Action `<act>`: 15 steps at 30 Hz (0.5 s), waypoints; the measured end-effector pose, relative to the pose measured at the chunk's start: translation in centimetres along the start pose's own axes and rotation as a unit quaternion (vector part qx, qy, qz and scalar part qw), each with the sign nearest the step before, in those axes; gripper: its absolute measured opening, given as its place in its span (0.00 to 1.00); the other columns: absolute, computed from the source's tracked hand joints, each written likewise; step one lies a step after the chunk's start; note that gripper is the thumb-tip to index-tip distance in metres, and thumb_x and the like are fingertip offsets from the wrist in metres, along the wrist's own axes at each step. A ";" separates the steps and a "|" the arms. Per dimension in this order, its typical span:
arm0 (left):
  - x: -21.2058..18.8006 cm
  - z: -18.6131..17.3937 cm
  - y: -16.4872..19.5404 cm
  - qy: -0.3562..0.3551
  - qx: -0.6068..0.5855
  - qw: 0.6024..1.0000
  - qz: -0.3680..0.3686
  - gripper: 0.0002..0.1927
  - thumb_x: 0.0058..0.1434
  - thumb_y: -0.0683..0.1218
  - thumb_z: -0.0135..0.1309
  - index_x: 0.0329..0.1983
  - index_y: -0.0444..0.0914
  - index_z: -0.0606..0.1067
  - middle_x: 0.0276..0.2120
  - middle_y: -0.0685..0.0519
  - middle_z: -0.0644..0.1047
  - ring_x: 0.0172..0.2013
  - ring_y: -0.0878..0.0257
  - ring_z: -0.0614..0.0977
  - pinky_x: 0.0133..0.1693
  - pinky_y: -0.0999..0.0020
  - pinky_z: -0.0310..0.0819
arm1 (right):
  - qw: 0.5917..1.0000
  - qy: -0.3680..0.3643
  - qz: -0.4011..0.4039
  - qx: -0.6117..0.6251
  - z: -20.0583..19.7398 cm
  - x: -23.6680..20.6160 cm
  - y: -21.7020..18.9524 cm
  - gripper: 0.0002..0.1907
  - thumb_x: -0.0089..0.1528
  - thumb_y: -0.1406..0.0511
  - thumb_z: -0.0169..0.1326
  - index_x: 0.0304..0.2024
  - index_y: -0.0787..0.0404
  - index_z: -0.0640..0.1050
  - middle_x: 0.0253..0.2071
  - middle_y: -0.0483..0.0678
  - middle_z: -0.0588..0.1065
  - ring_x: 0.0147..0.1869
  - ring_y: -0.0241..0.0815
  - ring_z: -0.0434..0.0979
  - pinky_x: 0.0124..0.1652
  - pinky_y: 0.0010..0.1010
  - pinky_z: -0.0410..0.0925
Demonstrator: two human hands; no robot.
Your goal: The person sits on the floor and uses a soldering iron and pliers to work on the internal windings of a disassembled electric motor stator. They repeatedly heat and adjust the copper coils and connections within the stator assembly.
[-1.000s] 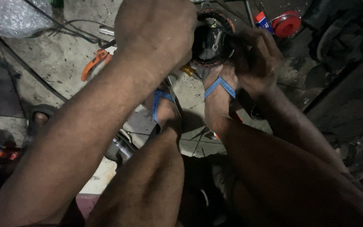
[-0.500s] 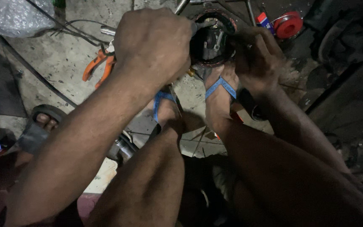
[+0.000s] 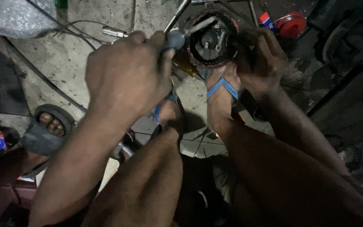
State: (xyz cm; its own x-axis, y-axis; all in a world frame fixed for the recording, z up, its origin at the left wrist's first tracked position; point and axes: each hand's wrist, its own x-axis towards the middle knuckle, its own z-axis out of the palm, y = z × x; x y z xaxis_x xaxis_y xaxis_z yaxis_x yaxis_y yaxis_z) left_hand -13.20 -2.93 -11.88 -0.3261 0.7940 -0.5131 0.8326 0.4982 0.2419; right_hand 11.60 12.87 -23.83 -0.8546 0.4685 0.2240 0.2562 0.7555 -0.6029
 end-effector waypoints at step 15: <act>-3.5 2.2 -6.4 0.169 -0.167 0.969 -0.062 0.18 0.72 0.51 0.61 0.56 0.35 0.81 0.39 0.40 0.82 0.37 0.44 0.84 0.38 0.53 0.75 | 0.999 0.024 0.033 0.031 0.1 0.4 -0.6 0.11 0.69 0.78 0.59 0.53 0.67 0.77 0.51 0.53 0.77 0.53 0.48 0.82 0.47 0.32 0.76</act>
State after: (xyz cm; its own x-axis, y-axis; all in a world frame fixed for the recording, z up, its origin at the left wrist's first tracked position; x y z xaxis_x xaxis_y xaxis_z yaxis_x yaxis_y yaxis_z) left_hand -16.41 -9.65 -13.48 -0.5895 0.7611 -0.2706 0.6045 0.6379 0.4771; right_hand 11.01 12.54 -23.43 -0.8143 0.5381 0.2176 0.2806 0.6931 -0.6640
